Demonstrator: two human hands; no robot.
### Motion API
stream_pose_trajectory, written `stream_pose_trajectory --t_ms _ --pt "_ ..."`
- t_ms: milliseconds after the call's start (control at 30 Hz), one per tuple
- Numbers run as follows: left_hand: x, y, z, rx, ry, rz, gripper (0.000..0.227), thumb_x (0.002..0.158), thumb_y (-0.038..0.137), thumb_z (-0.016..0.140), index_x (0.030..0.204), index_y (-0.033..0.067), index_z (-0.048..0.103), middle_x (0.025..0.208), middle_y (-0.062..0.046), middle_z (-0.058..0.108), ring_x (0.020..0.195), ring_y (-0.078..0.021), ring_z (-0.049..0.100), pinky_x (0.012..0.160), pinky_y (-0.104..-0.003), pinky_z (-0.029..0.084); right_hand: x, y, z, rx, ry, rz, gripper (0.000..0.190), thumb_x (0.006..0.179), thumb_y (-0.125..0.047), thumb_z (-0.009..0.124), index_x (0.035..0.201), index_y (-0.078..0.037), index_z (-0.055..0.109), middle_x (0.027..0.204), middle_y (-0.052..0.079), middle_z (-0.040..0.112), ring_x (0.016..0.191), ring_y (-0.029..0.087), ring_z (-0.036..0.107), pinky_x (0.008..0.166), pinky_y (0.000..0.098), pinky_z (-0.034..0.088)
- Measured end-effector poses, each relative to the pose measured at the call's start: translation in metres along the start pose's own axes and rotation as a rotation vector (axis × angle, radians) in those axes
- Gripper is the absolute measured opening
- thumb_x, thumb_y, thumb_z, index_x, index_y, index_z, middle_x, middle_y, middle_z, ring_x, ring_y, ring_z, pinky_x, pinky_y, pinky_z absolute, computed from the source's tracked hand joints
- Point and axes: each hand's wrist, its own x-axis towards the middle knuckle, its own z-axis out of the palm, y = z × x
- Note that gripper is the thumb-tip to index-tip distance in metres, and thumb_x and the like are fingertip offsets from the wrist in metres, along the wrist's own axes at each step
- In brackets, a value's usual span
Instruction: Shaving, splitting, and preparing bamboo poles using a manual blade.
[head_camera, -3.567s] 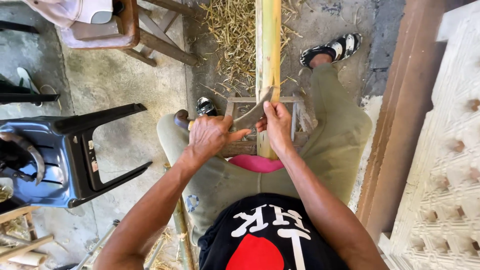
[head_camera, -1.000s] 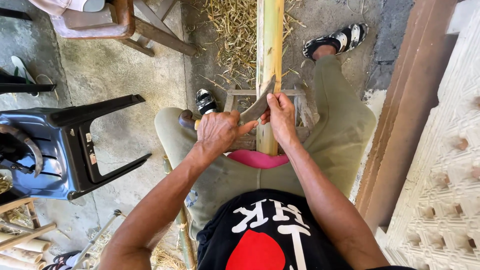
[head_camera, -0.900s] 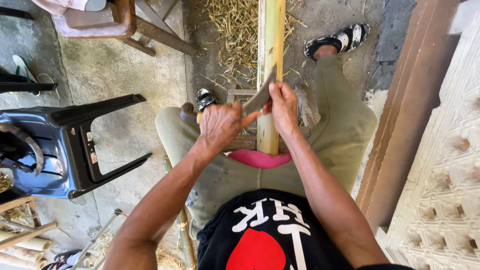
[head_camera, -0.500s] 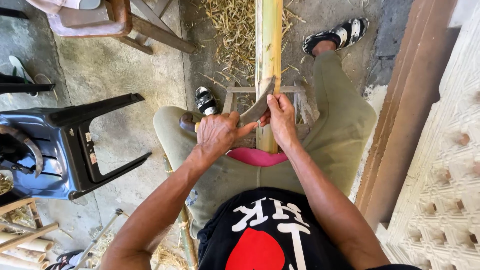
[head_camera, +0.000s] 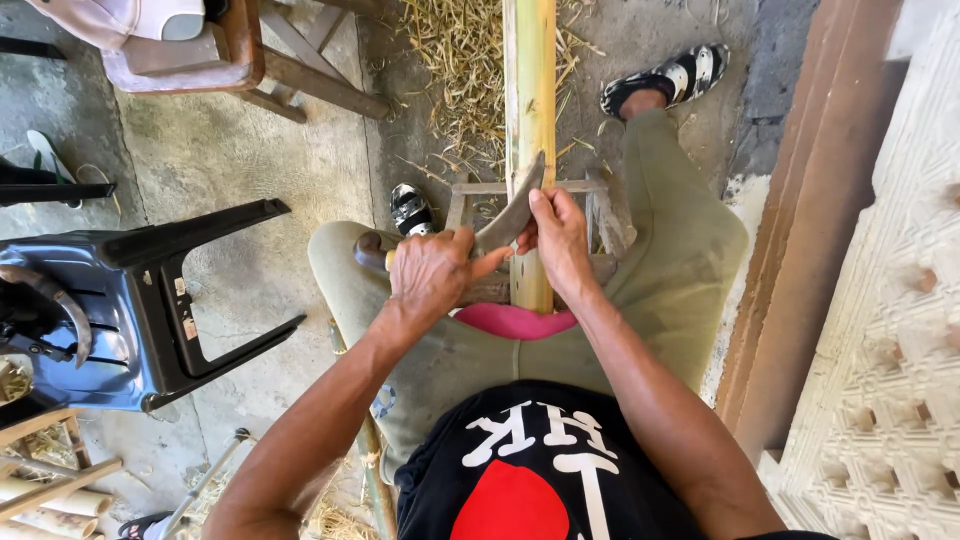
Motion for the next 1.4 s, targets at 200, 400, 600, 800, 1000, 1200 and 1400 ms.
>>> stream_pose_trajectory --t_ms 200,400,600,800,1000,1200,1400 --pt "-0.007 0.006 0.002 0.012 -0.07 -0.053 0.061 0.089 0.061 0.072 0.063 0.0073 0.06 0.049 -0.014 0.059 0.043 -0.0335 0.061 0.042 -0.045 0.047 -0.008 0.01 -0.005 0.029 -0.023 0.024 0.023 0.109 -0.024 0.053 0.102 -0.003 0.057 0.073 0.004 0.062 0.053 0.01 0.059 0.045 0.0269 0.052" --pt "-0.002 0.003 0.004 0.038 -0.089 -0.054 0.06 0.089 0.063 0.069 0.065 0.0086 0.062 0.051 -0.013 0.061 0.045 -0.0322 0.063 0.042 -0.045 0.048 0.004 0.014 -0.004 0.004 0.016 0.035 0.023 0.109 -0.023 0.054 0.1 -0.003 0.058 0.071 0.003 0.061 0.053 0.01 0.058 0.045 0.0262 0.052" --pt "0.03 -0.017 0.015 0.132 0.143 0.045 0.057 0.095 0.06 0.072 0.071 0.0089 0.063 0.054 -0.005 0.06 0.041 -0.0197 0.054 0.043 -0.04 0.046 0.038 -0.006 0.008 0.069 -0.009 -0.104 0.027 0.113 -0.026 0.055 0.1 -0.002 0.057 0.074 0.005 0.061 0.055 0.012 0.057 0.05 0.0275 0.051" --pt "0.038 -0.012 0.001 -1.005 0.525 -0.572 0.048 0.097 0.051 0.064 0.094 0.0033 0.069 0.068 0.0 0.056 0.052 -0.0114 0.051 0.044 -0.035 0.051 -0.019 -0.002 -0.004 0.152 -0.046 0.043 0.034 0.11 -0.039 0.049 0.113 -0.006 0.056 0.092 0.009 0.065 0.069 0.014 0.063 0.061 0.0312 0.057" --pt "0.037 0.074 0.017 -1.329 0.6 -0.661 0.061 0.106 0.051 0.045 0.133 -0.0004 0.064 0.099 -0.009 0.068 0.094 -0.0143 0.062 0.086 -0.036 0.052 -0.061 -0.039 -0.022 0.428 -0.217 0.159 0.062 0.098 -0.061 0.038 0.12 -0.007 0.059 0.117 0.01 0.068 0.1 0.022 0.069 0.091 0.0398 0.055" --pt "0.01 0.139 0.148 -1.24 0.187 -0.636 0.063 0.111 0.053 0.051 0.107 -0.0083 0.068 0.089 -0.013 0.065 0.088 -0.0174 0.06 0.078 -0.036 0.05 -0.002 -0.05 -0.117 0.798 0.176 0.013 0.029 0.107 -0.038 0.061 0.106 -0.01 0.056 0.085 0.001 0.06 0.074 0.016 0.056 0.075 0.033 0.05" --pt "0.037 0.14 0.127 -1.5 0.129 -0.71 0.05 0.104 0.047 0.054 0.096 -0.0019 0.061 0.069 -0.006 0.068 0.051 -0.0103 0.058 0.045 -0.028 0.046 0.041 -0.022 -0.211 0.65 0.341 0.046 0.042 0.099 -0.053 0.068 0.096 -0.014 0.051 0.07 -0.006 0.046 0.058 0.01 0.045 0.057 0.0287 0.043"
